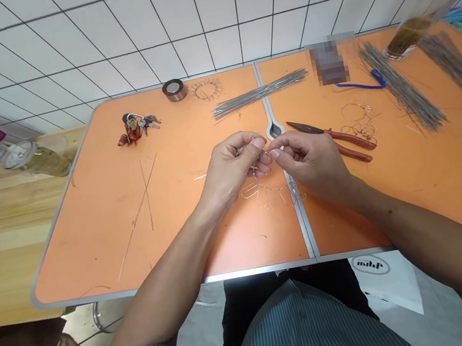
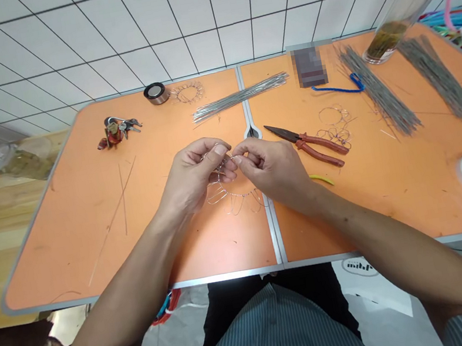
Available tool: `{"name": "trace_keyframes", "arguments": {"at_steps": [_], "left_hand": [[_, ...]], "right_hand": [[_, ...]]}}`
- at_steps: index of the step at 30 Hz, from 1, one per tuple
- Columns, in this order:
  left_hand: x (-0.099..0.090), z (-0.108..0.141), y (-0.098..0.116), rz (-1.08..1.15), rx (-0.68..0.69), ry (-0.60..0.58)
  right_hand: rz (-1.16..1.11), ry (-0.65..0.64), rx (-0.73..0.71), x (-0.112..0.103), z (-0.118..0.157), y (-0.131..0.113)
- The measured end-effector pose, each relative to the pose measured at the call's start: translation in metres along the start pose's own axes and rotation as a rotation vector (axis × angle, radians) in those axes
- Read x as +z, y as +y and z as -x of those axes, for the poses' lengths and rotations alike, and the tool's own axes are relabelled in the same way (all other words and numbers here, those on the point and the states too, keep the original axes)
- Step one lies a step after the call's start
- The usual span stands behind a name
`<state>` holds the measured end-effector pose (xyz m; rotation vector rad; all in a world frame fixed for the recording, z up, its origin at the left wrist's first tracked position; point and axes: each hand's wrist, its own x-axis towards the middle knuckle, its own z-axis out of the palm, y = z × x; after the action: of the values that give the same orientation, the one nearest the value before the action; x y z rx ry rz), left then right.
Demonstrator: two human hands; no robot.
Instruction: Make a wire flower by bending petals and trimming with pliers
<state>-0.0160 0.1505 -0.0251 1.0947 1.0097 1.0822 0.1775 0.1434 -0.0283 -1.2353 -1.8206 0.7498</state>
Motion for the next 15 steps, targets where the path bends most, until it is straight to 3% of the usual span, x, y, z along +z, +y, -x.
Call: {"name": "trace_keyframes", "arguments": {"at_steps": [15], "left_hand": [[0.0001, -0.0004, -0.0014, -0.022, 0.034, 0.005]], "right_hand": [[-0.036, -0.019, -0.021, -0.0004, 0.001, 0.0007]]}}
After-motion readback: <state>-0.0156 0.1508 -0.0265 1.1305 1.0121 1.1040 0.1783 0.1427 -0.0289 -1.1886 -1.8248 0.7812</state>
